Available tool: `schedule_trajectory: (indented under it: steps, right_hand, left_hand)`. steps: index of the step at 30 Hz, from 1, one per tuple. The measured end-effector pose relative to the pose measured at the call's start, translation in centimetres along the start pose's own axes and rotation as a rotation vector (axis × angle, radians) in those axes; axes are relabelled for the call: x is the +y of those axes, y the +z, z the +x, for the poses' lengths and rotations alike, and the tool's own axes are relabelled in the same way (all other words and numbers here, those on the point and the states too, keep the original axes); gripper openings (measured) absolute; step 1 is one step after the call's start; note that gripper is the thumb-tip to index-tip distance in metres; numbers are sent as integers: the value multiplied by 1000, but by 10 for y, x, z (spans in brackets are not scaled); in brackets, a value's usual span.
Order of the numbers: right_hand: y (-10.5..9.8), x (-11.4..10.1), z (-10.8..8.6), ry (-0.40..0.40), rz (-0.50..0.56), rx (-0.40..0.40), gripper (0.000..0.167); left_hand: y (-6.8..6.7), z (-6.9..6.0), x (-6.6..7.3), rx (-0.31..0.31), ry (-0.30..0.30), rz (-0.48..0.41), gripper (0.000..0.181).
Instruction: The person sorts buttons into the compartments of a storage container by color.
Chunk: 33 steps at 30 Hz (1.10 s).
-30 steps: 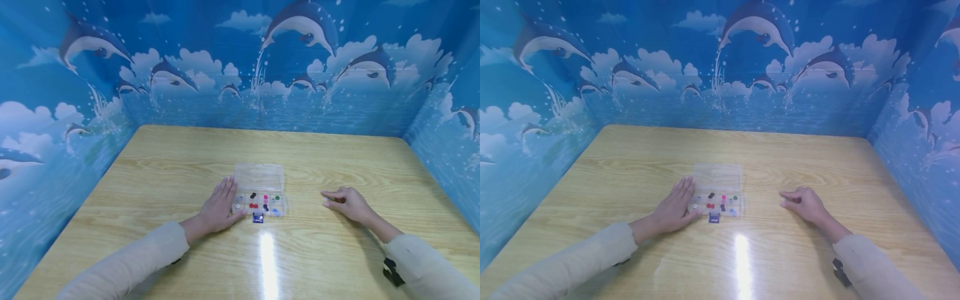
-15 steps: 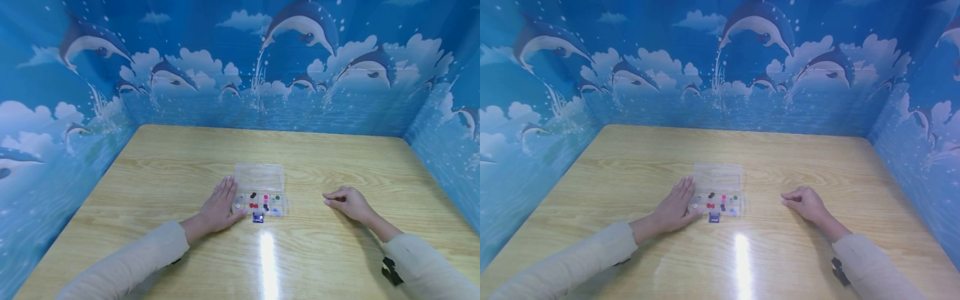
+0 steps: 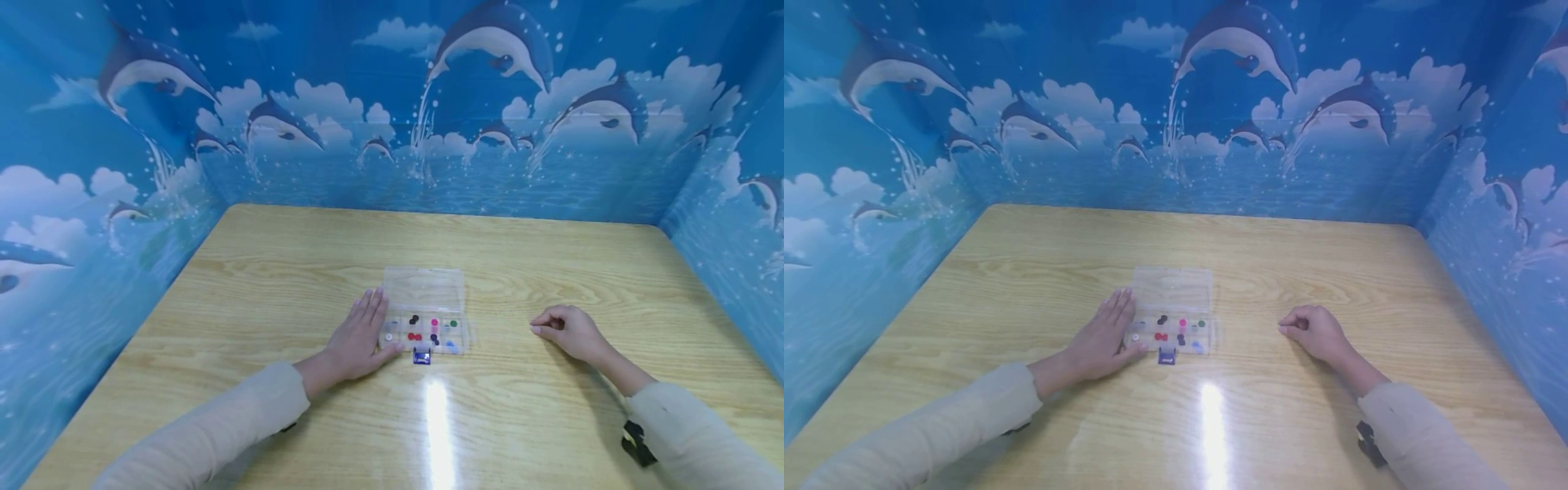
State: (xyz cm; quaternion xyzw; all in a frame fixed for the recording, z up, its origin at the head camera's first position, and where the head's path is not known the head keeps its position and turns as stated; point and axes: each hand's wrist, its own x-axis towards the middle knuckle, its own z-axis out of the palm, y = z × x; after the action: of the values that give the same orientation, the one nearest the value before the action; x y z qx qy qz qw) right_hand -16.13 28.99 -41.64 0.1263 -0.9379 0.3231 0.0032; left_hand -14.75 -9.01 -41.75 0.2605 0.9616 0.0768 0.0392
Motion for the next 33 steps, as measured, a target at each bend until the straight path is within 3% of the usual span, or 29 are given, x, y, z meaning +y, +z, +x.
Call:
schedule_trajectory:
  steps: [10,24,33]
  right_hand:
    - [-1,-4,-1,11,-38,29,9]
    - [3,-3,5,-42,-113,99,11]
    - [2,-11,6,-11,-74,126,15]
  left_hand:
    - [1,1,0,-7,-3,11,87]
    - [1,0,0,-13,-4,16,87]
    - [1,1,-1,-18,-9,21,88]
